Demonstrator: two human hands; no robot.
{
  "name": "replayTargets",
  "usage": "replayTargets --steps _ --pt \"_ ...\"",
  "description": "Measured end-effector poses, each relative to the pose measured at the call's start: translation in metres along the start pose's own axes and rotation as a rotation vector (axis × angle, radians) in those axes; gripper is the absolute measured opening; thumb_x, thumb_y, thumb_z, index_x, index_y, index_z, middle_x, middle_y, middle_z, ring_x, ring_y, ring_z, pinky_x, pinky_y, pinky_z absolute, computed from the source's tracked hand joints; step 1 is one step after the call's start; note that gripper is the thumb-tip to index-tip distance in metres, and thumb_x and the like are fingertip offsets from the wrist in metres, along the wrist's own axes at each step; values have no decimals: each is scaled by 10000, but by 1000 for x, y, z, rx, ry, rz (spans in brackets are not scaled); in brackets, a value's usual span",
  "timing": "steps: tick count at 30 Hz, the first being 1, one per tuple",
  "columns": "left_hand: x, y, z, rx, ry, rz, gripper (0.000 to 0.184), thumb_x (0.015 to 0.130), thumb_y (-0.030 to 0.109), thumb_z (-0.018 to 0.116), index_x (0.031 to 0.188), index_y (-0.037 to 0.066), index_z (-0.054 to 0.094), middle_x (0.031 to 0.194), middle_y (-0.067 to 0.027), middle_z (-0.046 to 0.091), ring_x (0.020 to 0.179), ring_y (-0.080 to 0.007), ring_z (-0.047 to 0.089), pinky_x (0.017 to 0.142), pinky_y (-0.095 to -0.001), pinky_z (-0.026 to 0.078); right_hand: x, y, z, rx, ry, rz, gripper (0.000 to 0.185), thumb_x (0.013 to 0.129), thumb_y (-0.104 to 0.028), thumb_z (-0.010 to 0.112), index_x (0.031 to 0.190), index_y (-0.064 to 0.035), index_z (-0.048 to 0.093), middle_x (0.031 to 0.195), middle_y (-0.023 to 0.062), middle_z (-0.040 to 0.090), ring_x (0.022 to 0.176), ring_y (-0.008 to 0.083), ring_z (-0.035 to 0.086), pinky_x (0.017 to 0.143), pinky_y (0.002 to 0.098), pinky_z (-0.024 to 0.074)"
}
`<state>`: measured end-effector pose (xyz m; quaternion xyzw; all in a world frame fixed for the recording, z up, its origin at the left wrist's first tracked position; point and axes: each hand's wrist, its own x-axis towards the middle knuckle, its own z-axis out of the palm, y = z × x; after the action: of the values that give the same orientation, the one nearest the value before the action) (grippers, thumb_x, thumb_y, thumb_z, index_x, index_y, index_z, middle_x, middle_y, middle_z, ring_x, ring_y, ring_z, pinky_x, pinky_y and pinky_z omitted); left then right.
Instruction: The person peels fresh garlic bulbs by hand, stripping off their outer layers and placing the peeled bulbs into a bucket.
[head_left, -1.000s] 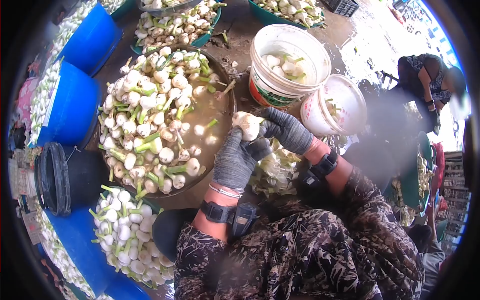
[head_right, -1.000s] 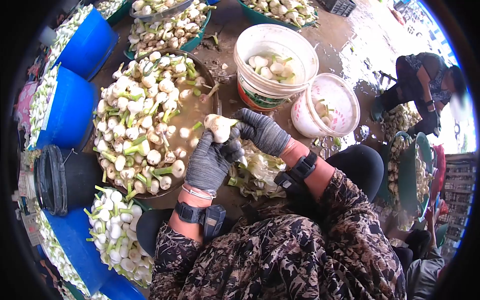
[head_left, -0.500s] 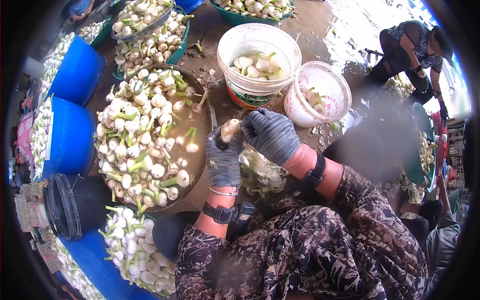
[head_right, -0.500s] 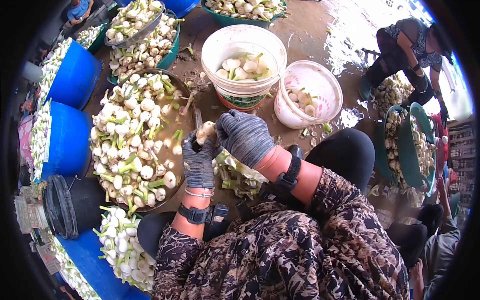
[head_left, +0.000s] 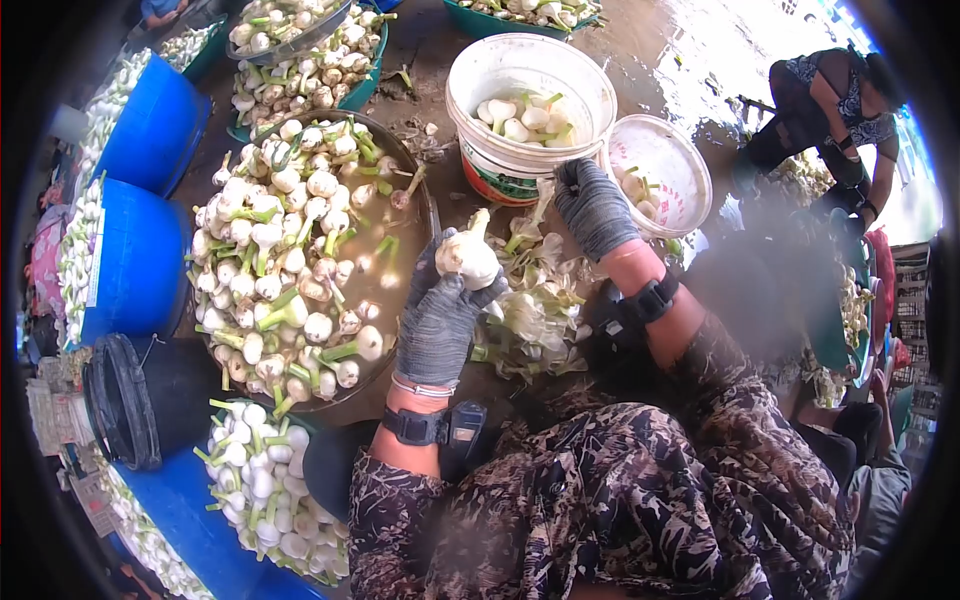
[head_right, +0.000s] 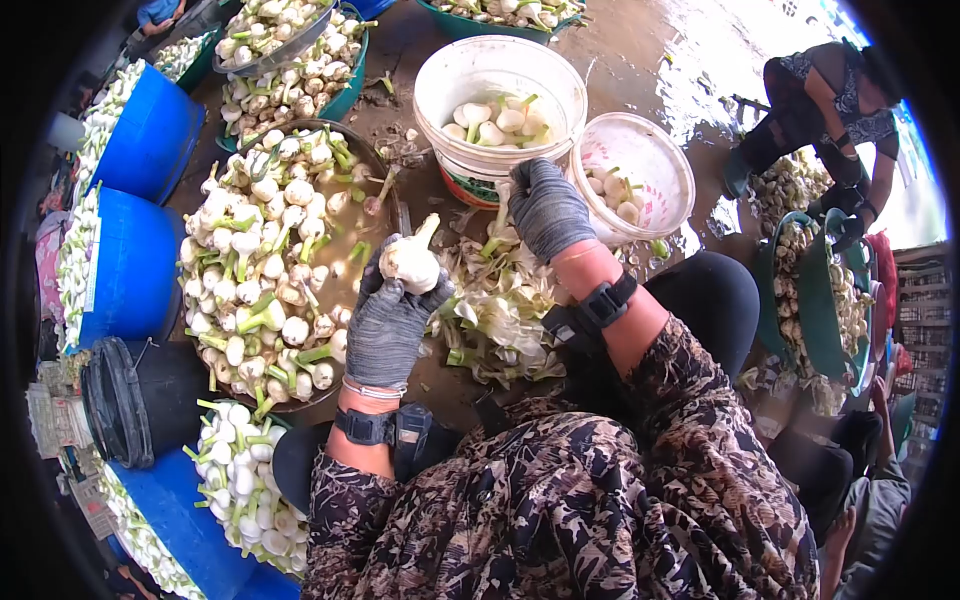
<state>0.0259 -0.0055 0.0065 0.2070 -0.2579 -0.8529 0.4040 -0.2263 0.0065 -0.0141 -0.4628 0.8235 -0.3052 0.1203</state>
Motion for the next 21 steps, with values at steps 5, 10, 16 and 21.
replayTargets --steps 5,10,16,21 --pt "0 3 5 -79 -87 -91 621 881 264 680 1404 85 397 1280 -109 491 1117 -247 544 933 -468 519 -38 -73 -42 386 -25 -625 153 817 -63 673 969 -55 663 921 116 671 861 326 649 764 407 528" --pt "-2 2 11 221 -80 -73 732 841 278 718 1430 58 342 1287 -91 473 1109 -215 531 902 -415 535 -55 -77 -41 127 -99 -838 163 796 -165 705 951 -119 684 922 70 653 904 268 613 798 371 479" --pt "-5 2 12 259 -102 -176 691 827 172 694 1421 45 364 1251 -89 516 1065 -194 557 794 -404 580 -61 -76 -39 72 -93 -783 151 717 -153 728 811 -95 624 778 95 593 728 296 597 633 388 502" --pt "1 8 17 421 -211 -213 692 809 154 686 1410 24 370 1161 -75 564 1031 -150 558 888 -297 499 -66 -76 -35 127 -240 -516 148 785 -175 686 861 -56 641 798 142 635 756 343 626 672 416 504"
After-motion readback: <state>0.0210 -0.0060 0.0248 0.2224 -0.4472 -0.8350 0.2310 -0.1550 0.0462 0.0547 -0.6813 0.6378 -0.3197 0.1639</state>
